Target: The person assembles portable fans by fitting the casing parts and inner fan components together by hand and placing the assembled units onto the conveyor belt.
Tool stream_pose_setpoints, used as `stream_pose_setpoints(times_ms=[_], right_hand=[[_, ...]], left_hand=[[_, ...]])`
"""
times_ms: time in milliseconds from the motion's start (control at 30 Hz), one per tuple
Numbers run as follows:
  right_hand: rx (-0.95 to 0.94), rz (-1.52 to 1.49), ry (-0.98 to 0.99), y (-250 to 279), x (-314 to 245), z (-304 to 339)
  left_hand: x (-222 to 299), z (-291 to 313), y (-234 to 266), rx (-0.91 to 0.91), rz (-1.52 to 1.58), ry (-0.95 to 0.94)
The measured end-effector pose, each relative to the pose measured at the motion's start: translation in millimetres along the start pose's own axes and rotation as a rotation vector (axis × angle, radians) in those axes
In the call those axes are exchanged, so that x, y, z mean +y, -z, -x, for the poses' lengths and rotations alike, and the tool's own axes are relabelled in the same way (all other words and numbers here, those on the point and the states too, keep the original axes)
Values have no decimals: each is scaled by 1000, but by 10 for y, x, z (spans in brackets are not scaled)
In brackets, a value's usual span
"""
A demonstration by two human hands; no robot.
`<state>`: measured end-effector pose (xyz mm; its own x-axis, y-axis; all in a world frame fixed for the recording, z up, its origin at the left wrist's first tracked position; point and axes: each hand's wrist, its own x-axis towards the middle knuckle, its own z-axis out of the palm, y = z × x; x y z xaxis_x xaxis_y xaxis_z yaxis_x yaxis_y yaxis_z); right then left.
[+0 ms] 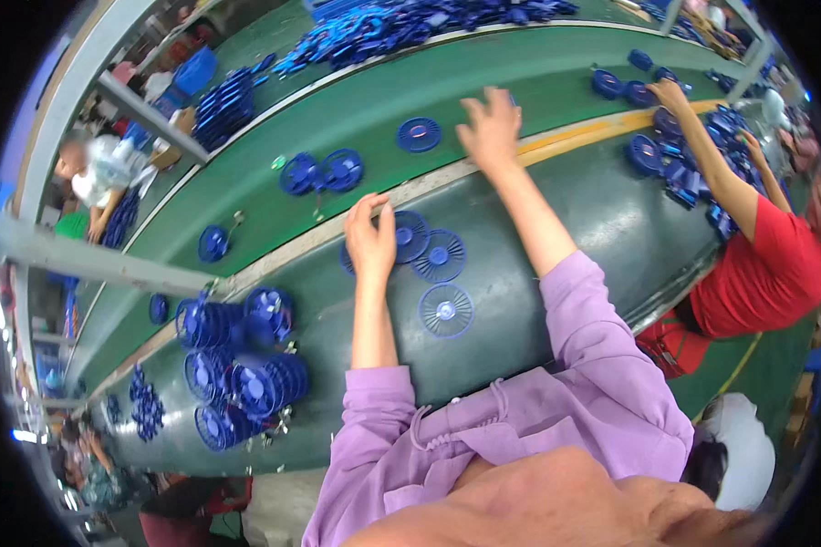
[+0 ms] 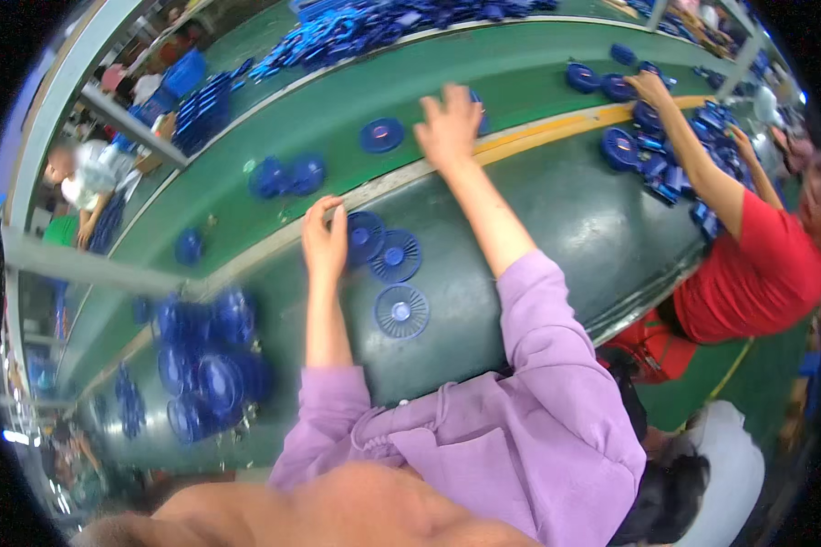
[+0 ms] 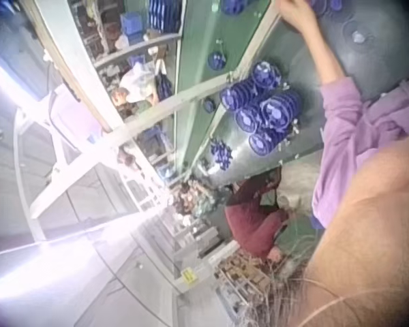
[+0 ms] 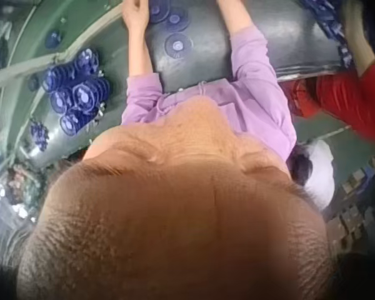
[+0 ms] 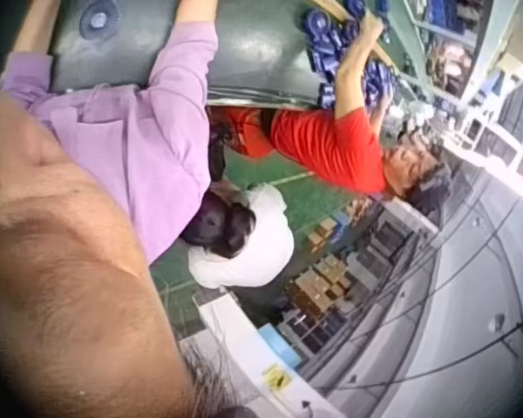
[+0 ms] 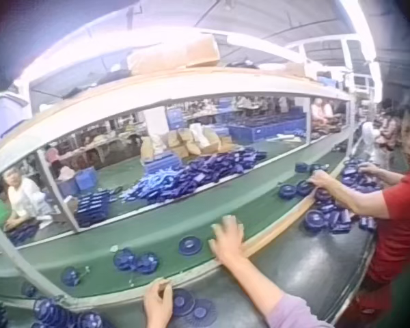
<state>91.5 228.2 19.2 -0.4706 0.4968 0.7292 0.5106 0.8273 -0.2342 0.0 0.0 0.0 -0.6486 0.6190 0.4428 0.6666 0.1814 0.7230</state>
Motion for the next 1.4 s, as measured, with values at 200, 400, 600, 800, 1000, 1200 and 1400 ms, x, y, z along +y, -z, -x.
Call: stream_pose_setpoints(times_ms=[200,400,600,800,1000,1200,1400], right_hand=[[-222,-180,-52,-521,-60,-23],[-367,-81,-228,-787,-50,30],[-214,-147,-241,-745,-18,82],[-151,-164,-174,-699,-63,65],[-40,-207,-159,-734,31,37],[-19,-390,-121,-785,99,7],[-197,-506,73,-739,-484,-131]], left_hand=[[-118,18,-74,-147,-38,-89],[-31,28,-60,-268,-125,-99],[-59,24,-84,-275,-147,-128],[-135,9,-130,-266,-133,-147],[48,-7,-107,-217,-177,-152],[65,60,-101,-146,-161,-164],[105,75,-72,-122,-130,-98]])
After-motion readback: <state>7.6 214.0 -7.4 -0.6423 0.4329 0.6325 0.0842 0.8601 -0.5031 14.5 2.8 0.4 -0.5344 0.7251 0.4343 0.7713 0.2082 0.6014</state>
